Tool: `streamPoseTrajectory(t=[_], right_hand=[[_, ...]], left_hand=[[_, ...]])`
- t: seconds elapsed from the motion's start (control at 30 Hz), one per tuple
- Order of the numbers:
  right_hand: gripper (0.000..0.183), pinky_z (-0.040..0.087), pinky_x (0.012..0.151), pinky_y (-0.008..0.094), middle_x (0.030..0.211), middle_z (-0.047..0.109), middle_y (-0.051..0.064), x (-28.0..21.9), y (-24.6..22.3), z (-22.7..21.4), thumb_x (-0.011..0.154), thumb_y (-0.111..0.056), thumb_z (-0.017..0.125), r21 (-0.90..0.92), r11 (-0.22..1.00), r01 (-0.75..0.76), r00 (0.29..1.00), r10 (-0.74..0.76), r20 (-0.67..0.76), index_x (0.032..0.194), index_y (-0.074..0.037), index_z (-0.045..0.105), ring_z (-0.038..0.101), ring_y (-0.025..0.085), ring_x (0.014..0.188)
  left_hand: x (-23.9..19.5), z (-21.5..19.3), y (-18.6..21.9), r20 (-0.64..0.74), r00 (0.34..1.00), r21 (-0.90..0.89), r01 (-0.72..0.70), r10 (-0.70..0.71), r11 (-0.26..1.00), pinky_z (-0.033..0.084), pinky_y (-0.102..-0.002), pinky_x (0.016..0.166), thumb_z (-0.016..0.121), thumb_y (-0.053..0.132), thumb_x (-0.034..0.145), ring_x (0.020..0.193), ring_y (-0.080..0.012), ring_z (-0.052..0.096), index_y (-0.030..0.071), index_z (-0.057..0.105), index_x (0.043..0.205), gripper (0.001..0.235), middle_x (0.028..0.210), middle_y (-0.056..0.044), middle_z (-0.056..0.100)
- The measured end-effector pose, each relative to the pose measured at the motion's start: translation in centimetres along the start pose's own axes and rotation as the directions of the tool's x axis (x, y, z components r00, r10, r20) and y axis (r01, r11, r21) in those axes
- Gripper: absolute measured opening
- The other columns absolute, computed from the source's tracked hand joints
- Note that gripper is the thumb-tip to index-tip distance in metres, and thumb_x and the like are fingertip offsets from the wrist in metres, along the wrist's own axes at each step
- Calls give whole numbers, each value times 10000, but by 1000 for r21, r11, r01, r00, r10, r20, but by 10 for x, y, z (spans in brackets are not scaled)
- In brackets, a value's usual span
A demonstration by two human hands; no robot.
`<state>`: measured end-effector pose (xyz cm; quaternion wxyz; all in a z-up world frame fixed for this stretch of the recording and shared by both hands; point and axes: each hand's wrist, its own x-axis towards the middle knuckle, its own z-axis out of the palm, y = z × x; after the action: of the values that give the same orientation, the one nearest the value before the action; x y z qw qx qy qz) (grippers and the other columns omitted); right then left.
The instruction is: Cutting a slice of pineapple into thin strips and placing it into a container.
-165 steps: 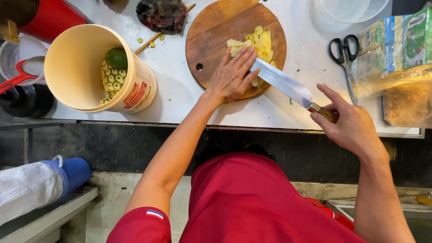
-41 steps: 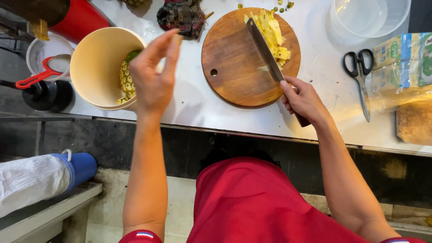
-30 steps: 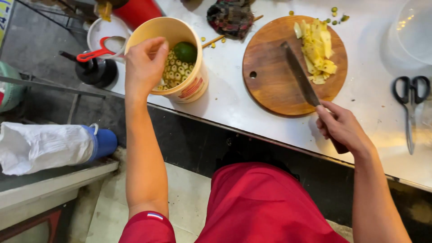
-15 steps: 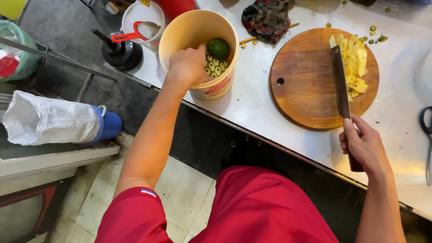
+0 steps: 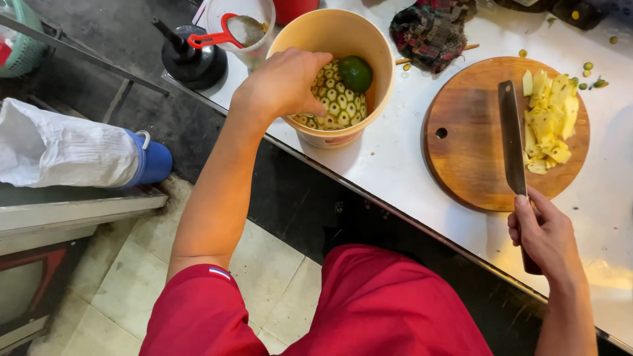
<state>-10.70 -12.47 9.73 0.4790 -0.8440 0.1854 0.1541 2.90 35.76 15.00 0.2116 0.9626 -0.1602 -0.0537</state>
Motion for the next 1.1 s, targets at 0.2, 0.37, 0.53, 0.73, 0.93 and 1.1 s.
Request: streamPoseTrajectory(t=[0.2,0.37,0.53,0.73,0.93,1.1], right_hand=[[411,448,542,313,708,578,67,8,-27,29,1087,-256,554,-65,998,10,1000,-10,5,1432,-38,609,503,127,576],[396,439,532,300,691,559,45,14,-40,44,1092,-251,541,-71,996,45,999,-44,18,1411,-30,618,498,110,571],[380,418,521,303,662,538,38,14,-49,54,1102,-253,532,-68,997,41,999,-41,11,1391,-26,627,485,112,560],[393,441,526,284,680,549,21,11,-55,50,1073,-237,529,-59,998,36,998,-38,-42,1406,-48,617,506,94,572],[409,439,516,284,699,555,14,16,-39,24,1054,-254,526,-16,1000,-6,1000,7,25,1407,-65,608,525,102,577],[436,462,523,285,696,548,15,17,-8,-11,1052,-286,533,40,999,7,998,-9,67,1429,-77,603,516,103,575]], left_hand=[[-1,-34,12,78,991,101,98,-106,990,565,-478,845,865,315,790,961,-346,721,87,789,1025,336,972,-145,752],[12,-30,22,368,927,199,-8,-67,980,575,-446,792,923,449,642,889,-342,715,64,779,892,481,905,-133,746],[23,-32,27,557,825,332,-112,-99,936,585,-433,772,878,480,673,892,-317,729,84,771,934,486,932,-119,756],[28,-30,11,533,845,345,-176,-38,922,596,-453,814,795,248,718,932,-339,740,88,808,924,261,943,-139,778],[24,3,16,520,849,463,-191,-91,866,611,-450,801,735,142,753,944,-348,747,104,790,957,215,965,-139,763],[18,-4,33,429,883,615,-131,-191,778,613,-446,827,758,121,747,964,-349,749,112,800,945,203,964,-146,773]])
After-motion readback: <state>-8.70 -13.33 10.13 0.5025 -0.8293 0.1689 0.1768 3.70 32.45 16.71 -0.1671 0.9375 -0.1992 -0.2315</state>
